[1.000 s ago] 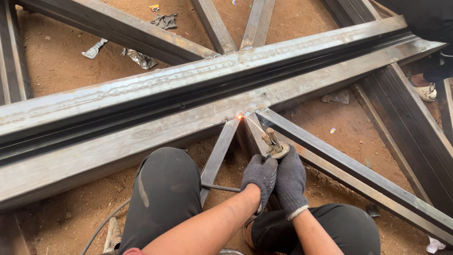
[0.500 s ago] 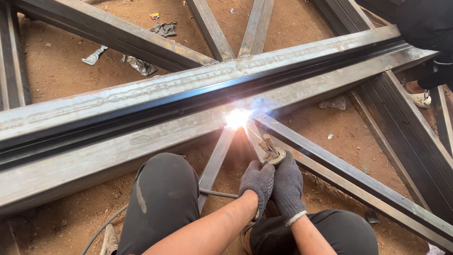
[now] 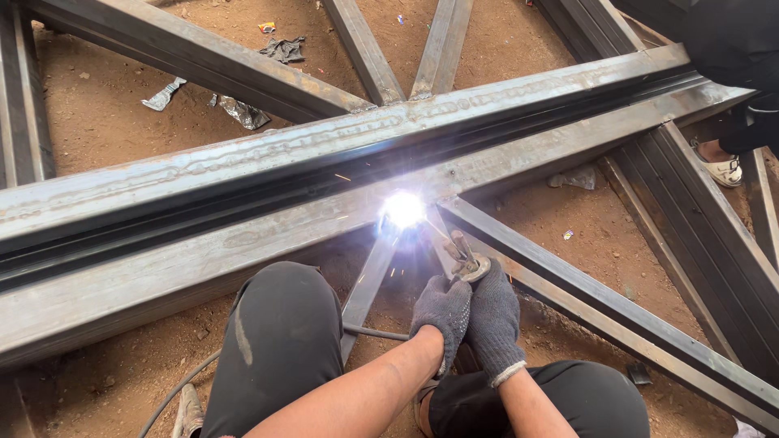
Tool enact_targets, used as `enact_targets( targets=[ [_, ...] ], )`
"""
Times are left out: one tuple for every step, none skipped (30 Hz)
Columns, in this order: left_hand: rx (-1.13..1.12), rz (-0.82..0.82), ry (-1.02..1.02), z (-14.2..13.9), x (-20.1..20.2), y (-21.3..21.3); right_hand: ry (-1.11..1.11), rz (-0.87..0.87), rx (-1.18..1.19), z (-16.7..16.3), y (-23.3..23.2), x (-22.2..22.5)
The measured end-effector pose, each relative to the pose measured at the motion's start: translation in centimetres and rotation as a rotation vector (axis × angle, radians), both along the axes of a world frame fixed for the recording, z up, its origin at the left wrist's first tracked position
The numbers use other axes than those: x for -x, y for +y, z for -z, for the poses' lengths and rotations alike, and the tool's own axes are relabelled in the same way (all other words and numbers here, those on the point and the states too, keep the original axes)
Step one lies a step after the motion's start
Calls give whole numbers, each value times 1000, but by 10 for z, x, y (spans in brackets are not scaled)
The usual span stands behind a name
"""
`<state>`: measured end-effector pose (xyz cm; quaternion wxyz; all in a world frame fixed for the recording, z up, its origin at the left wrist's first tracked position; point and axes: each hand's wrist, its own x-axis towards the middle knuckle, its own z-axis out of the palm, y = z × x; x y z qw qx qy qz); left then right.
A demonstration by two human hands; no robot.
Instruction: The person joins several metal beams into a triangular framework using a welding rod. They carefully apply the weld at the intersection points while wearing protective gloves.
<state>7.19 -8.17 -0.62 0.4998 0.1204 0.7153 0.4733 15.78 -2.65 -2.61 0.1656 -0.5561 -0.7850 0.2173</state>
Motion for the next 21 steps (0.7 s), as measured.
enact_targets(
  targets=[
    [31, 17, -29, -1, 0, -1, 9, 10, 17, 4, 1, -1],
    [62, 33, -57, -2, 0, -2, 6, 6, -49, 7, 2, -3],
    [93, 51, -85, -3, 1, -3, 4, 3, -116, 11, 3, -4],
    [88, 57, -49, -4, 2, -2, 2, 2, -182, 15, 4, -5],
    [82, 64, -14, -5, 2, 0, -1, 4, -180, 18, 5, -6],
    [75, 69, 21, -6, 3, 2, -5, 5, -178, 21, 7, -7],
    [66, 55, 9, -5, 2, 2, -8, 4, -176, 23, 8, -8],
    [60, 41, -3, -5, 2, 2, -18, 5, -166, 24, 8, -8],
    [53, 29, -14, -3, 1, 2, -27, 8, -155, 24, 9, -7],
    [45, 26, -17, -1, 1, 1, -36, 12, -145, 24, 8, -7],
    [36, 23, -21, 1, 1, 1, 3, 6, -156, 23, 8, -6],
    [26, 19, -25, 3, 1, 1, 40, -1, -167, 21, 6, -5],
    [19, 18, -30, 4, 0, 1, 78, -11, -178, 19, 5, -5],
    [11, 14, -35, 5, -1, 1, 59, -3, -155, 16, 5, -4],
    [5, 9, -40, 6, -1, 1, 41, 4, -131, 14, 4, -3],
    [11, 11, -36, 7, -1, 1, 23, 11, -107, 12, 3, -2],
    [16, 14, -33, 7, -1, 1, 8, 21, -89, 10, 3, -2],
    [20, 17, -28, 7, -1, 1, -6, 31, -71, 9, 3, -1],
    [27, 21, -34, 6, -1, 1, -20, 42, -54, 8, 3, 0],
    [34, 25, -39, 6, 0, 1, -8, 36, -59, 7, 3, 0],
    [41, 28, -44, 5, 0, 0, 3, 28, -63, 7, 3, 0]
  ],
)
